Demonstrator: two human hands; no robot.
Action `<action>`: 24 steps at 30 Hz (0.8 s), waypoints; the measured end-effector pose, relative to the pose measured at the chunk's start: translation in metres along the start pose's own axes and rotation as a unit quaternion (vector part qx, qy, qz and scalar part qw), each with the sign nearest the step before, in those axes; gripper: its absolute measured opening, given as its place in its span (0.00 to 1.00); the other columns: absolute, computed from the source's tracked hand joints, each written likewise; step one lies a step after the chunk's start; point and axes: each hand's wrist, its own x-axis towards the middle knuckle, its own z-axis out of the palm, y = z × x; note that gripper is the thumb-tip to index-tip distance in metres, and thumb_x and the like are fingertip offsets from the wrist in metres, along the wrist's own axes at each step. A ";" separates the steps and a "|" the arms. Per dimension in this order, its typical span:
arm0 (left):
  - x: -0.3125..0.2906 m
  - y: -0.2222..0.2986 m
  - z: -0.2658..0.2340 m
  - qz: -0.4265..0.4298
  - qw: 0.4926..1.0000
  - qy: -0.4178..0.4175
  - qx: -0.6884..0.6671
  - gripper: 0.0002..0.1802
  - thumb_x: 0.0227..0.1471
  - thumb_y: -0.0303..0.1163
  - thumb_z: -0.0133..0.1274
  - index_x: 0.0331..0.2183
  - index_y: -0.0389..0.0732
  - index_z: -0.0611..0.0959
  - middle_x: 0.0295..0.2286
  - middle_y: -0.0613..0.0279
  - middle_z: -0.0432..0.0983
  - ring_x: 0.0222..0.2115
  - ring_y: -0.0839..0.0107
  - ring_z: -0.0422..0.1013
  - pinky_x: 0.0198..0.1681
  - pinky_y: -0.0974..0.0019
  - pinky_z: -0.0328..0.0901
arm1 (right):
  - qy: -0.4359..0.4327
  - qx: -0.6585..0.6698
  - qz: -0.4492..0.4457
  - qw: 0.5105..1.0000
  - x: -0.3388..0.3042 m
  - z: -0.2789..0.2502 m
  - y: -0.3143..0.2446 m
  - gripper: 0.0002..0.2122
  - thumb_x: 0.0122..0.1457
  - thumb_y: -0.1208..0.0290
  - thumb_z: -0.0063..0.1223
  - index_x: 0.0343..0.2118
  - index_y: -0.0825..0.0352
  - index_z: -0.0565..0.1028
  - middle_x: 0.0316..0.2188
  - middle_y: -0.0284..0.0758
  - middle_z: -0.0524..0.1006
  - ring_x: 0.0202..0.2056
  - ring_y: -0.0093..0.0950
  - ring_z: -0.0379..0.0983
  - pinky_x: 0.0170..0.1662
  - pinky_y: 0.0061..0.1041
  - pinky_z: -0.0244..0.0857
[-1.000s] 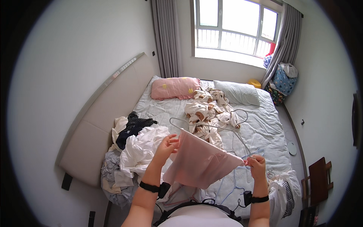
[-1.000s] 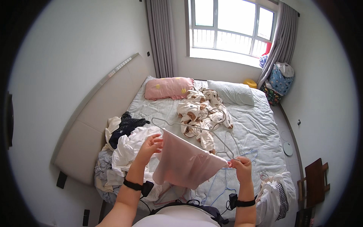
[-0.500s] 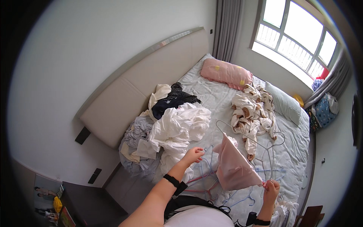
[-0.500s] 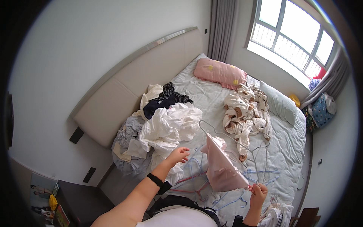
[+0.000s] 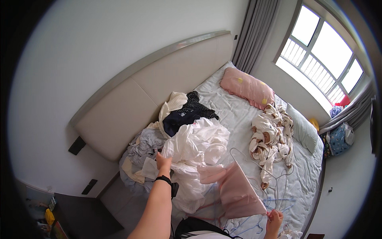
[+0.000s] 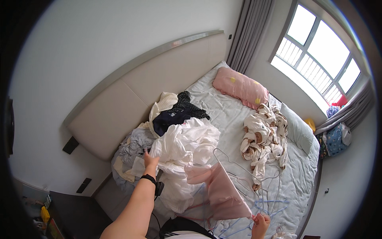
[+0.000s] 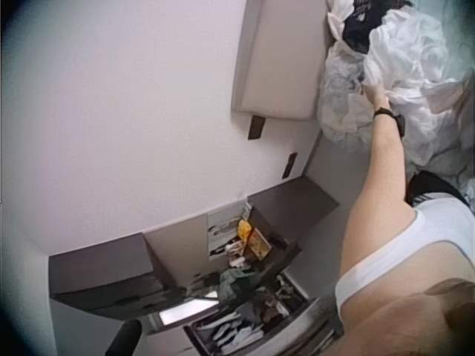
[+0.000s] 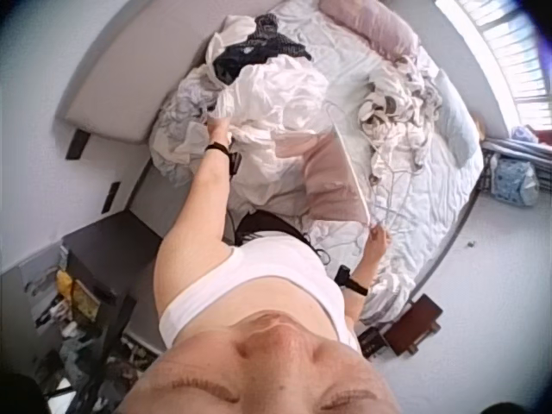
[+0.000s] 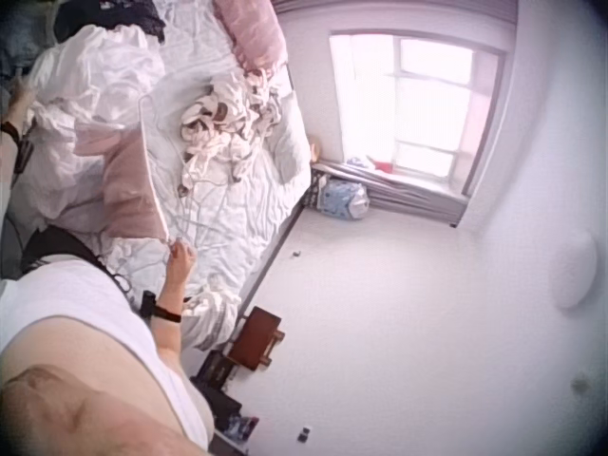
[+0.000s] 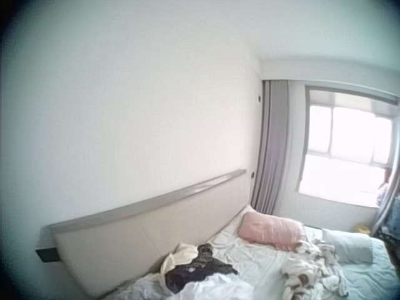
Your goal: The person puts shirts on hangers and places them in a closet.
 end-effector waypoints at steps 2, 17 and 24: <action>0.001 -0.007 0.018 -0.111 0.989 -0.065 -0.075 0.43 0.34 0.37 0.62 0.52 0.39 0.63 0.45 0.48 0.68 0.43 0.54 0.68 0.45 0.59 0.63 | -0.031 -0.445 -0.149 0.883 -0.006 -0.027 0.004 0.07 0.50 0.84 0.47 0.31 0.69 0.72 0.22 0.29 0.68 0.28 0.21 0.64 0.30 0.20 0.61; -0.242 0.097 0.000 0.278 0.572 -0.723 -0.270 0.25 0.40 0.18 0.47 0.46 0.36 0.71 0.39 0.64 0.71 0.41 0.75 0.66 0.45 0.70 0.61 | 0.209 0.006 -0.069 0.976 0.031 -0.051 -0.002 0.08 0.53 0.70 0.52 0.19 0.61 0.68 0.15 0.24 0.65 0.19 0.17 0.63 0.26 0.16 0.62; -0.168 0.030 -0.014 0.073 0.704 -0.614 -0.349 0.26 0.37 0.21 0.44 0.45 0.36 0.71 0.33 0.65 0.71 0.33 0.76 0.67 0.38 0.74 0.62 | 0.246 0.094 -0.038 0.964 0.011 -0.072 -0.005 0.07 0.52 0.69 0.53 0.20 0.60 0.69 0.15 0.23 0.67 0.19 0.17 0.66 0.26 0.15 0.65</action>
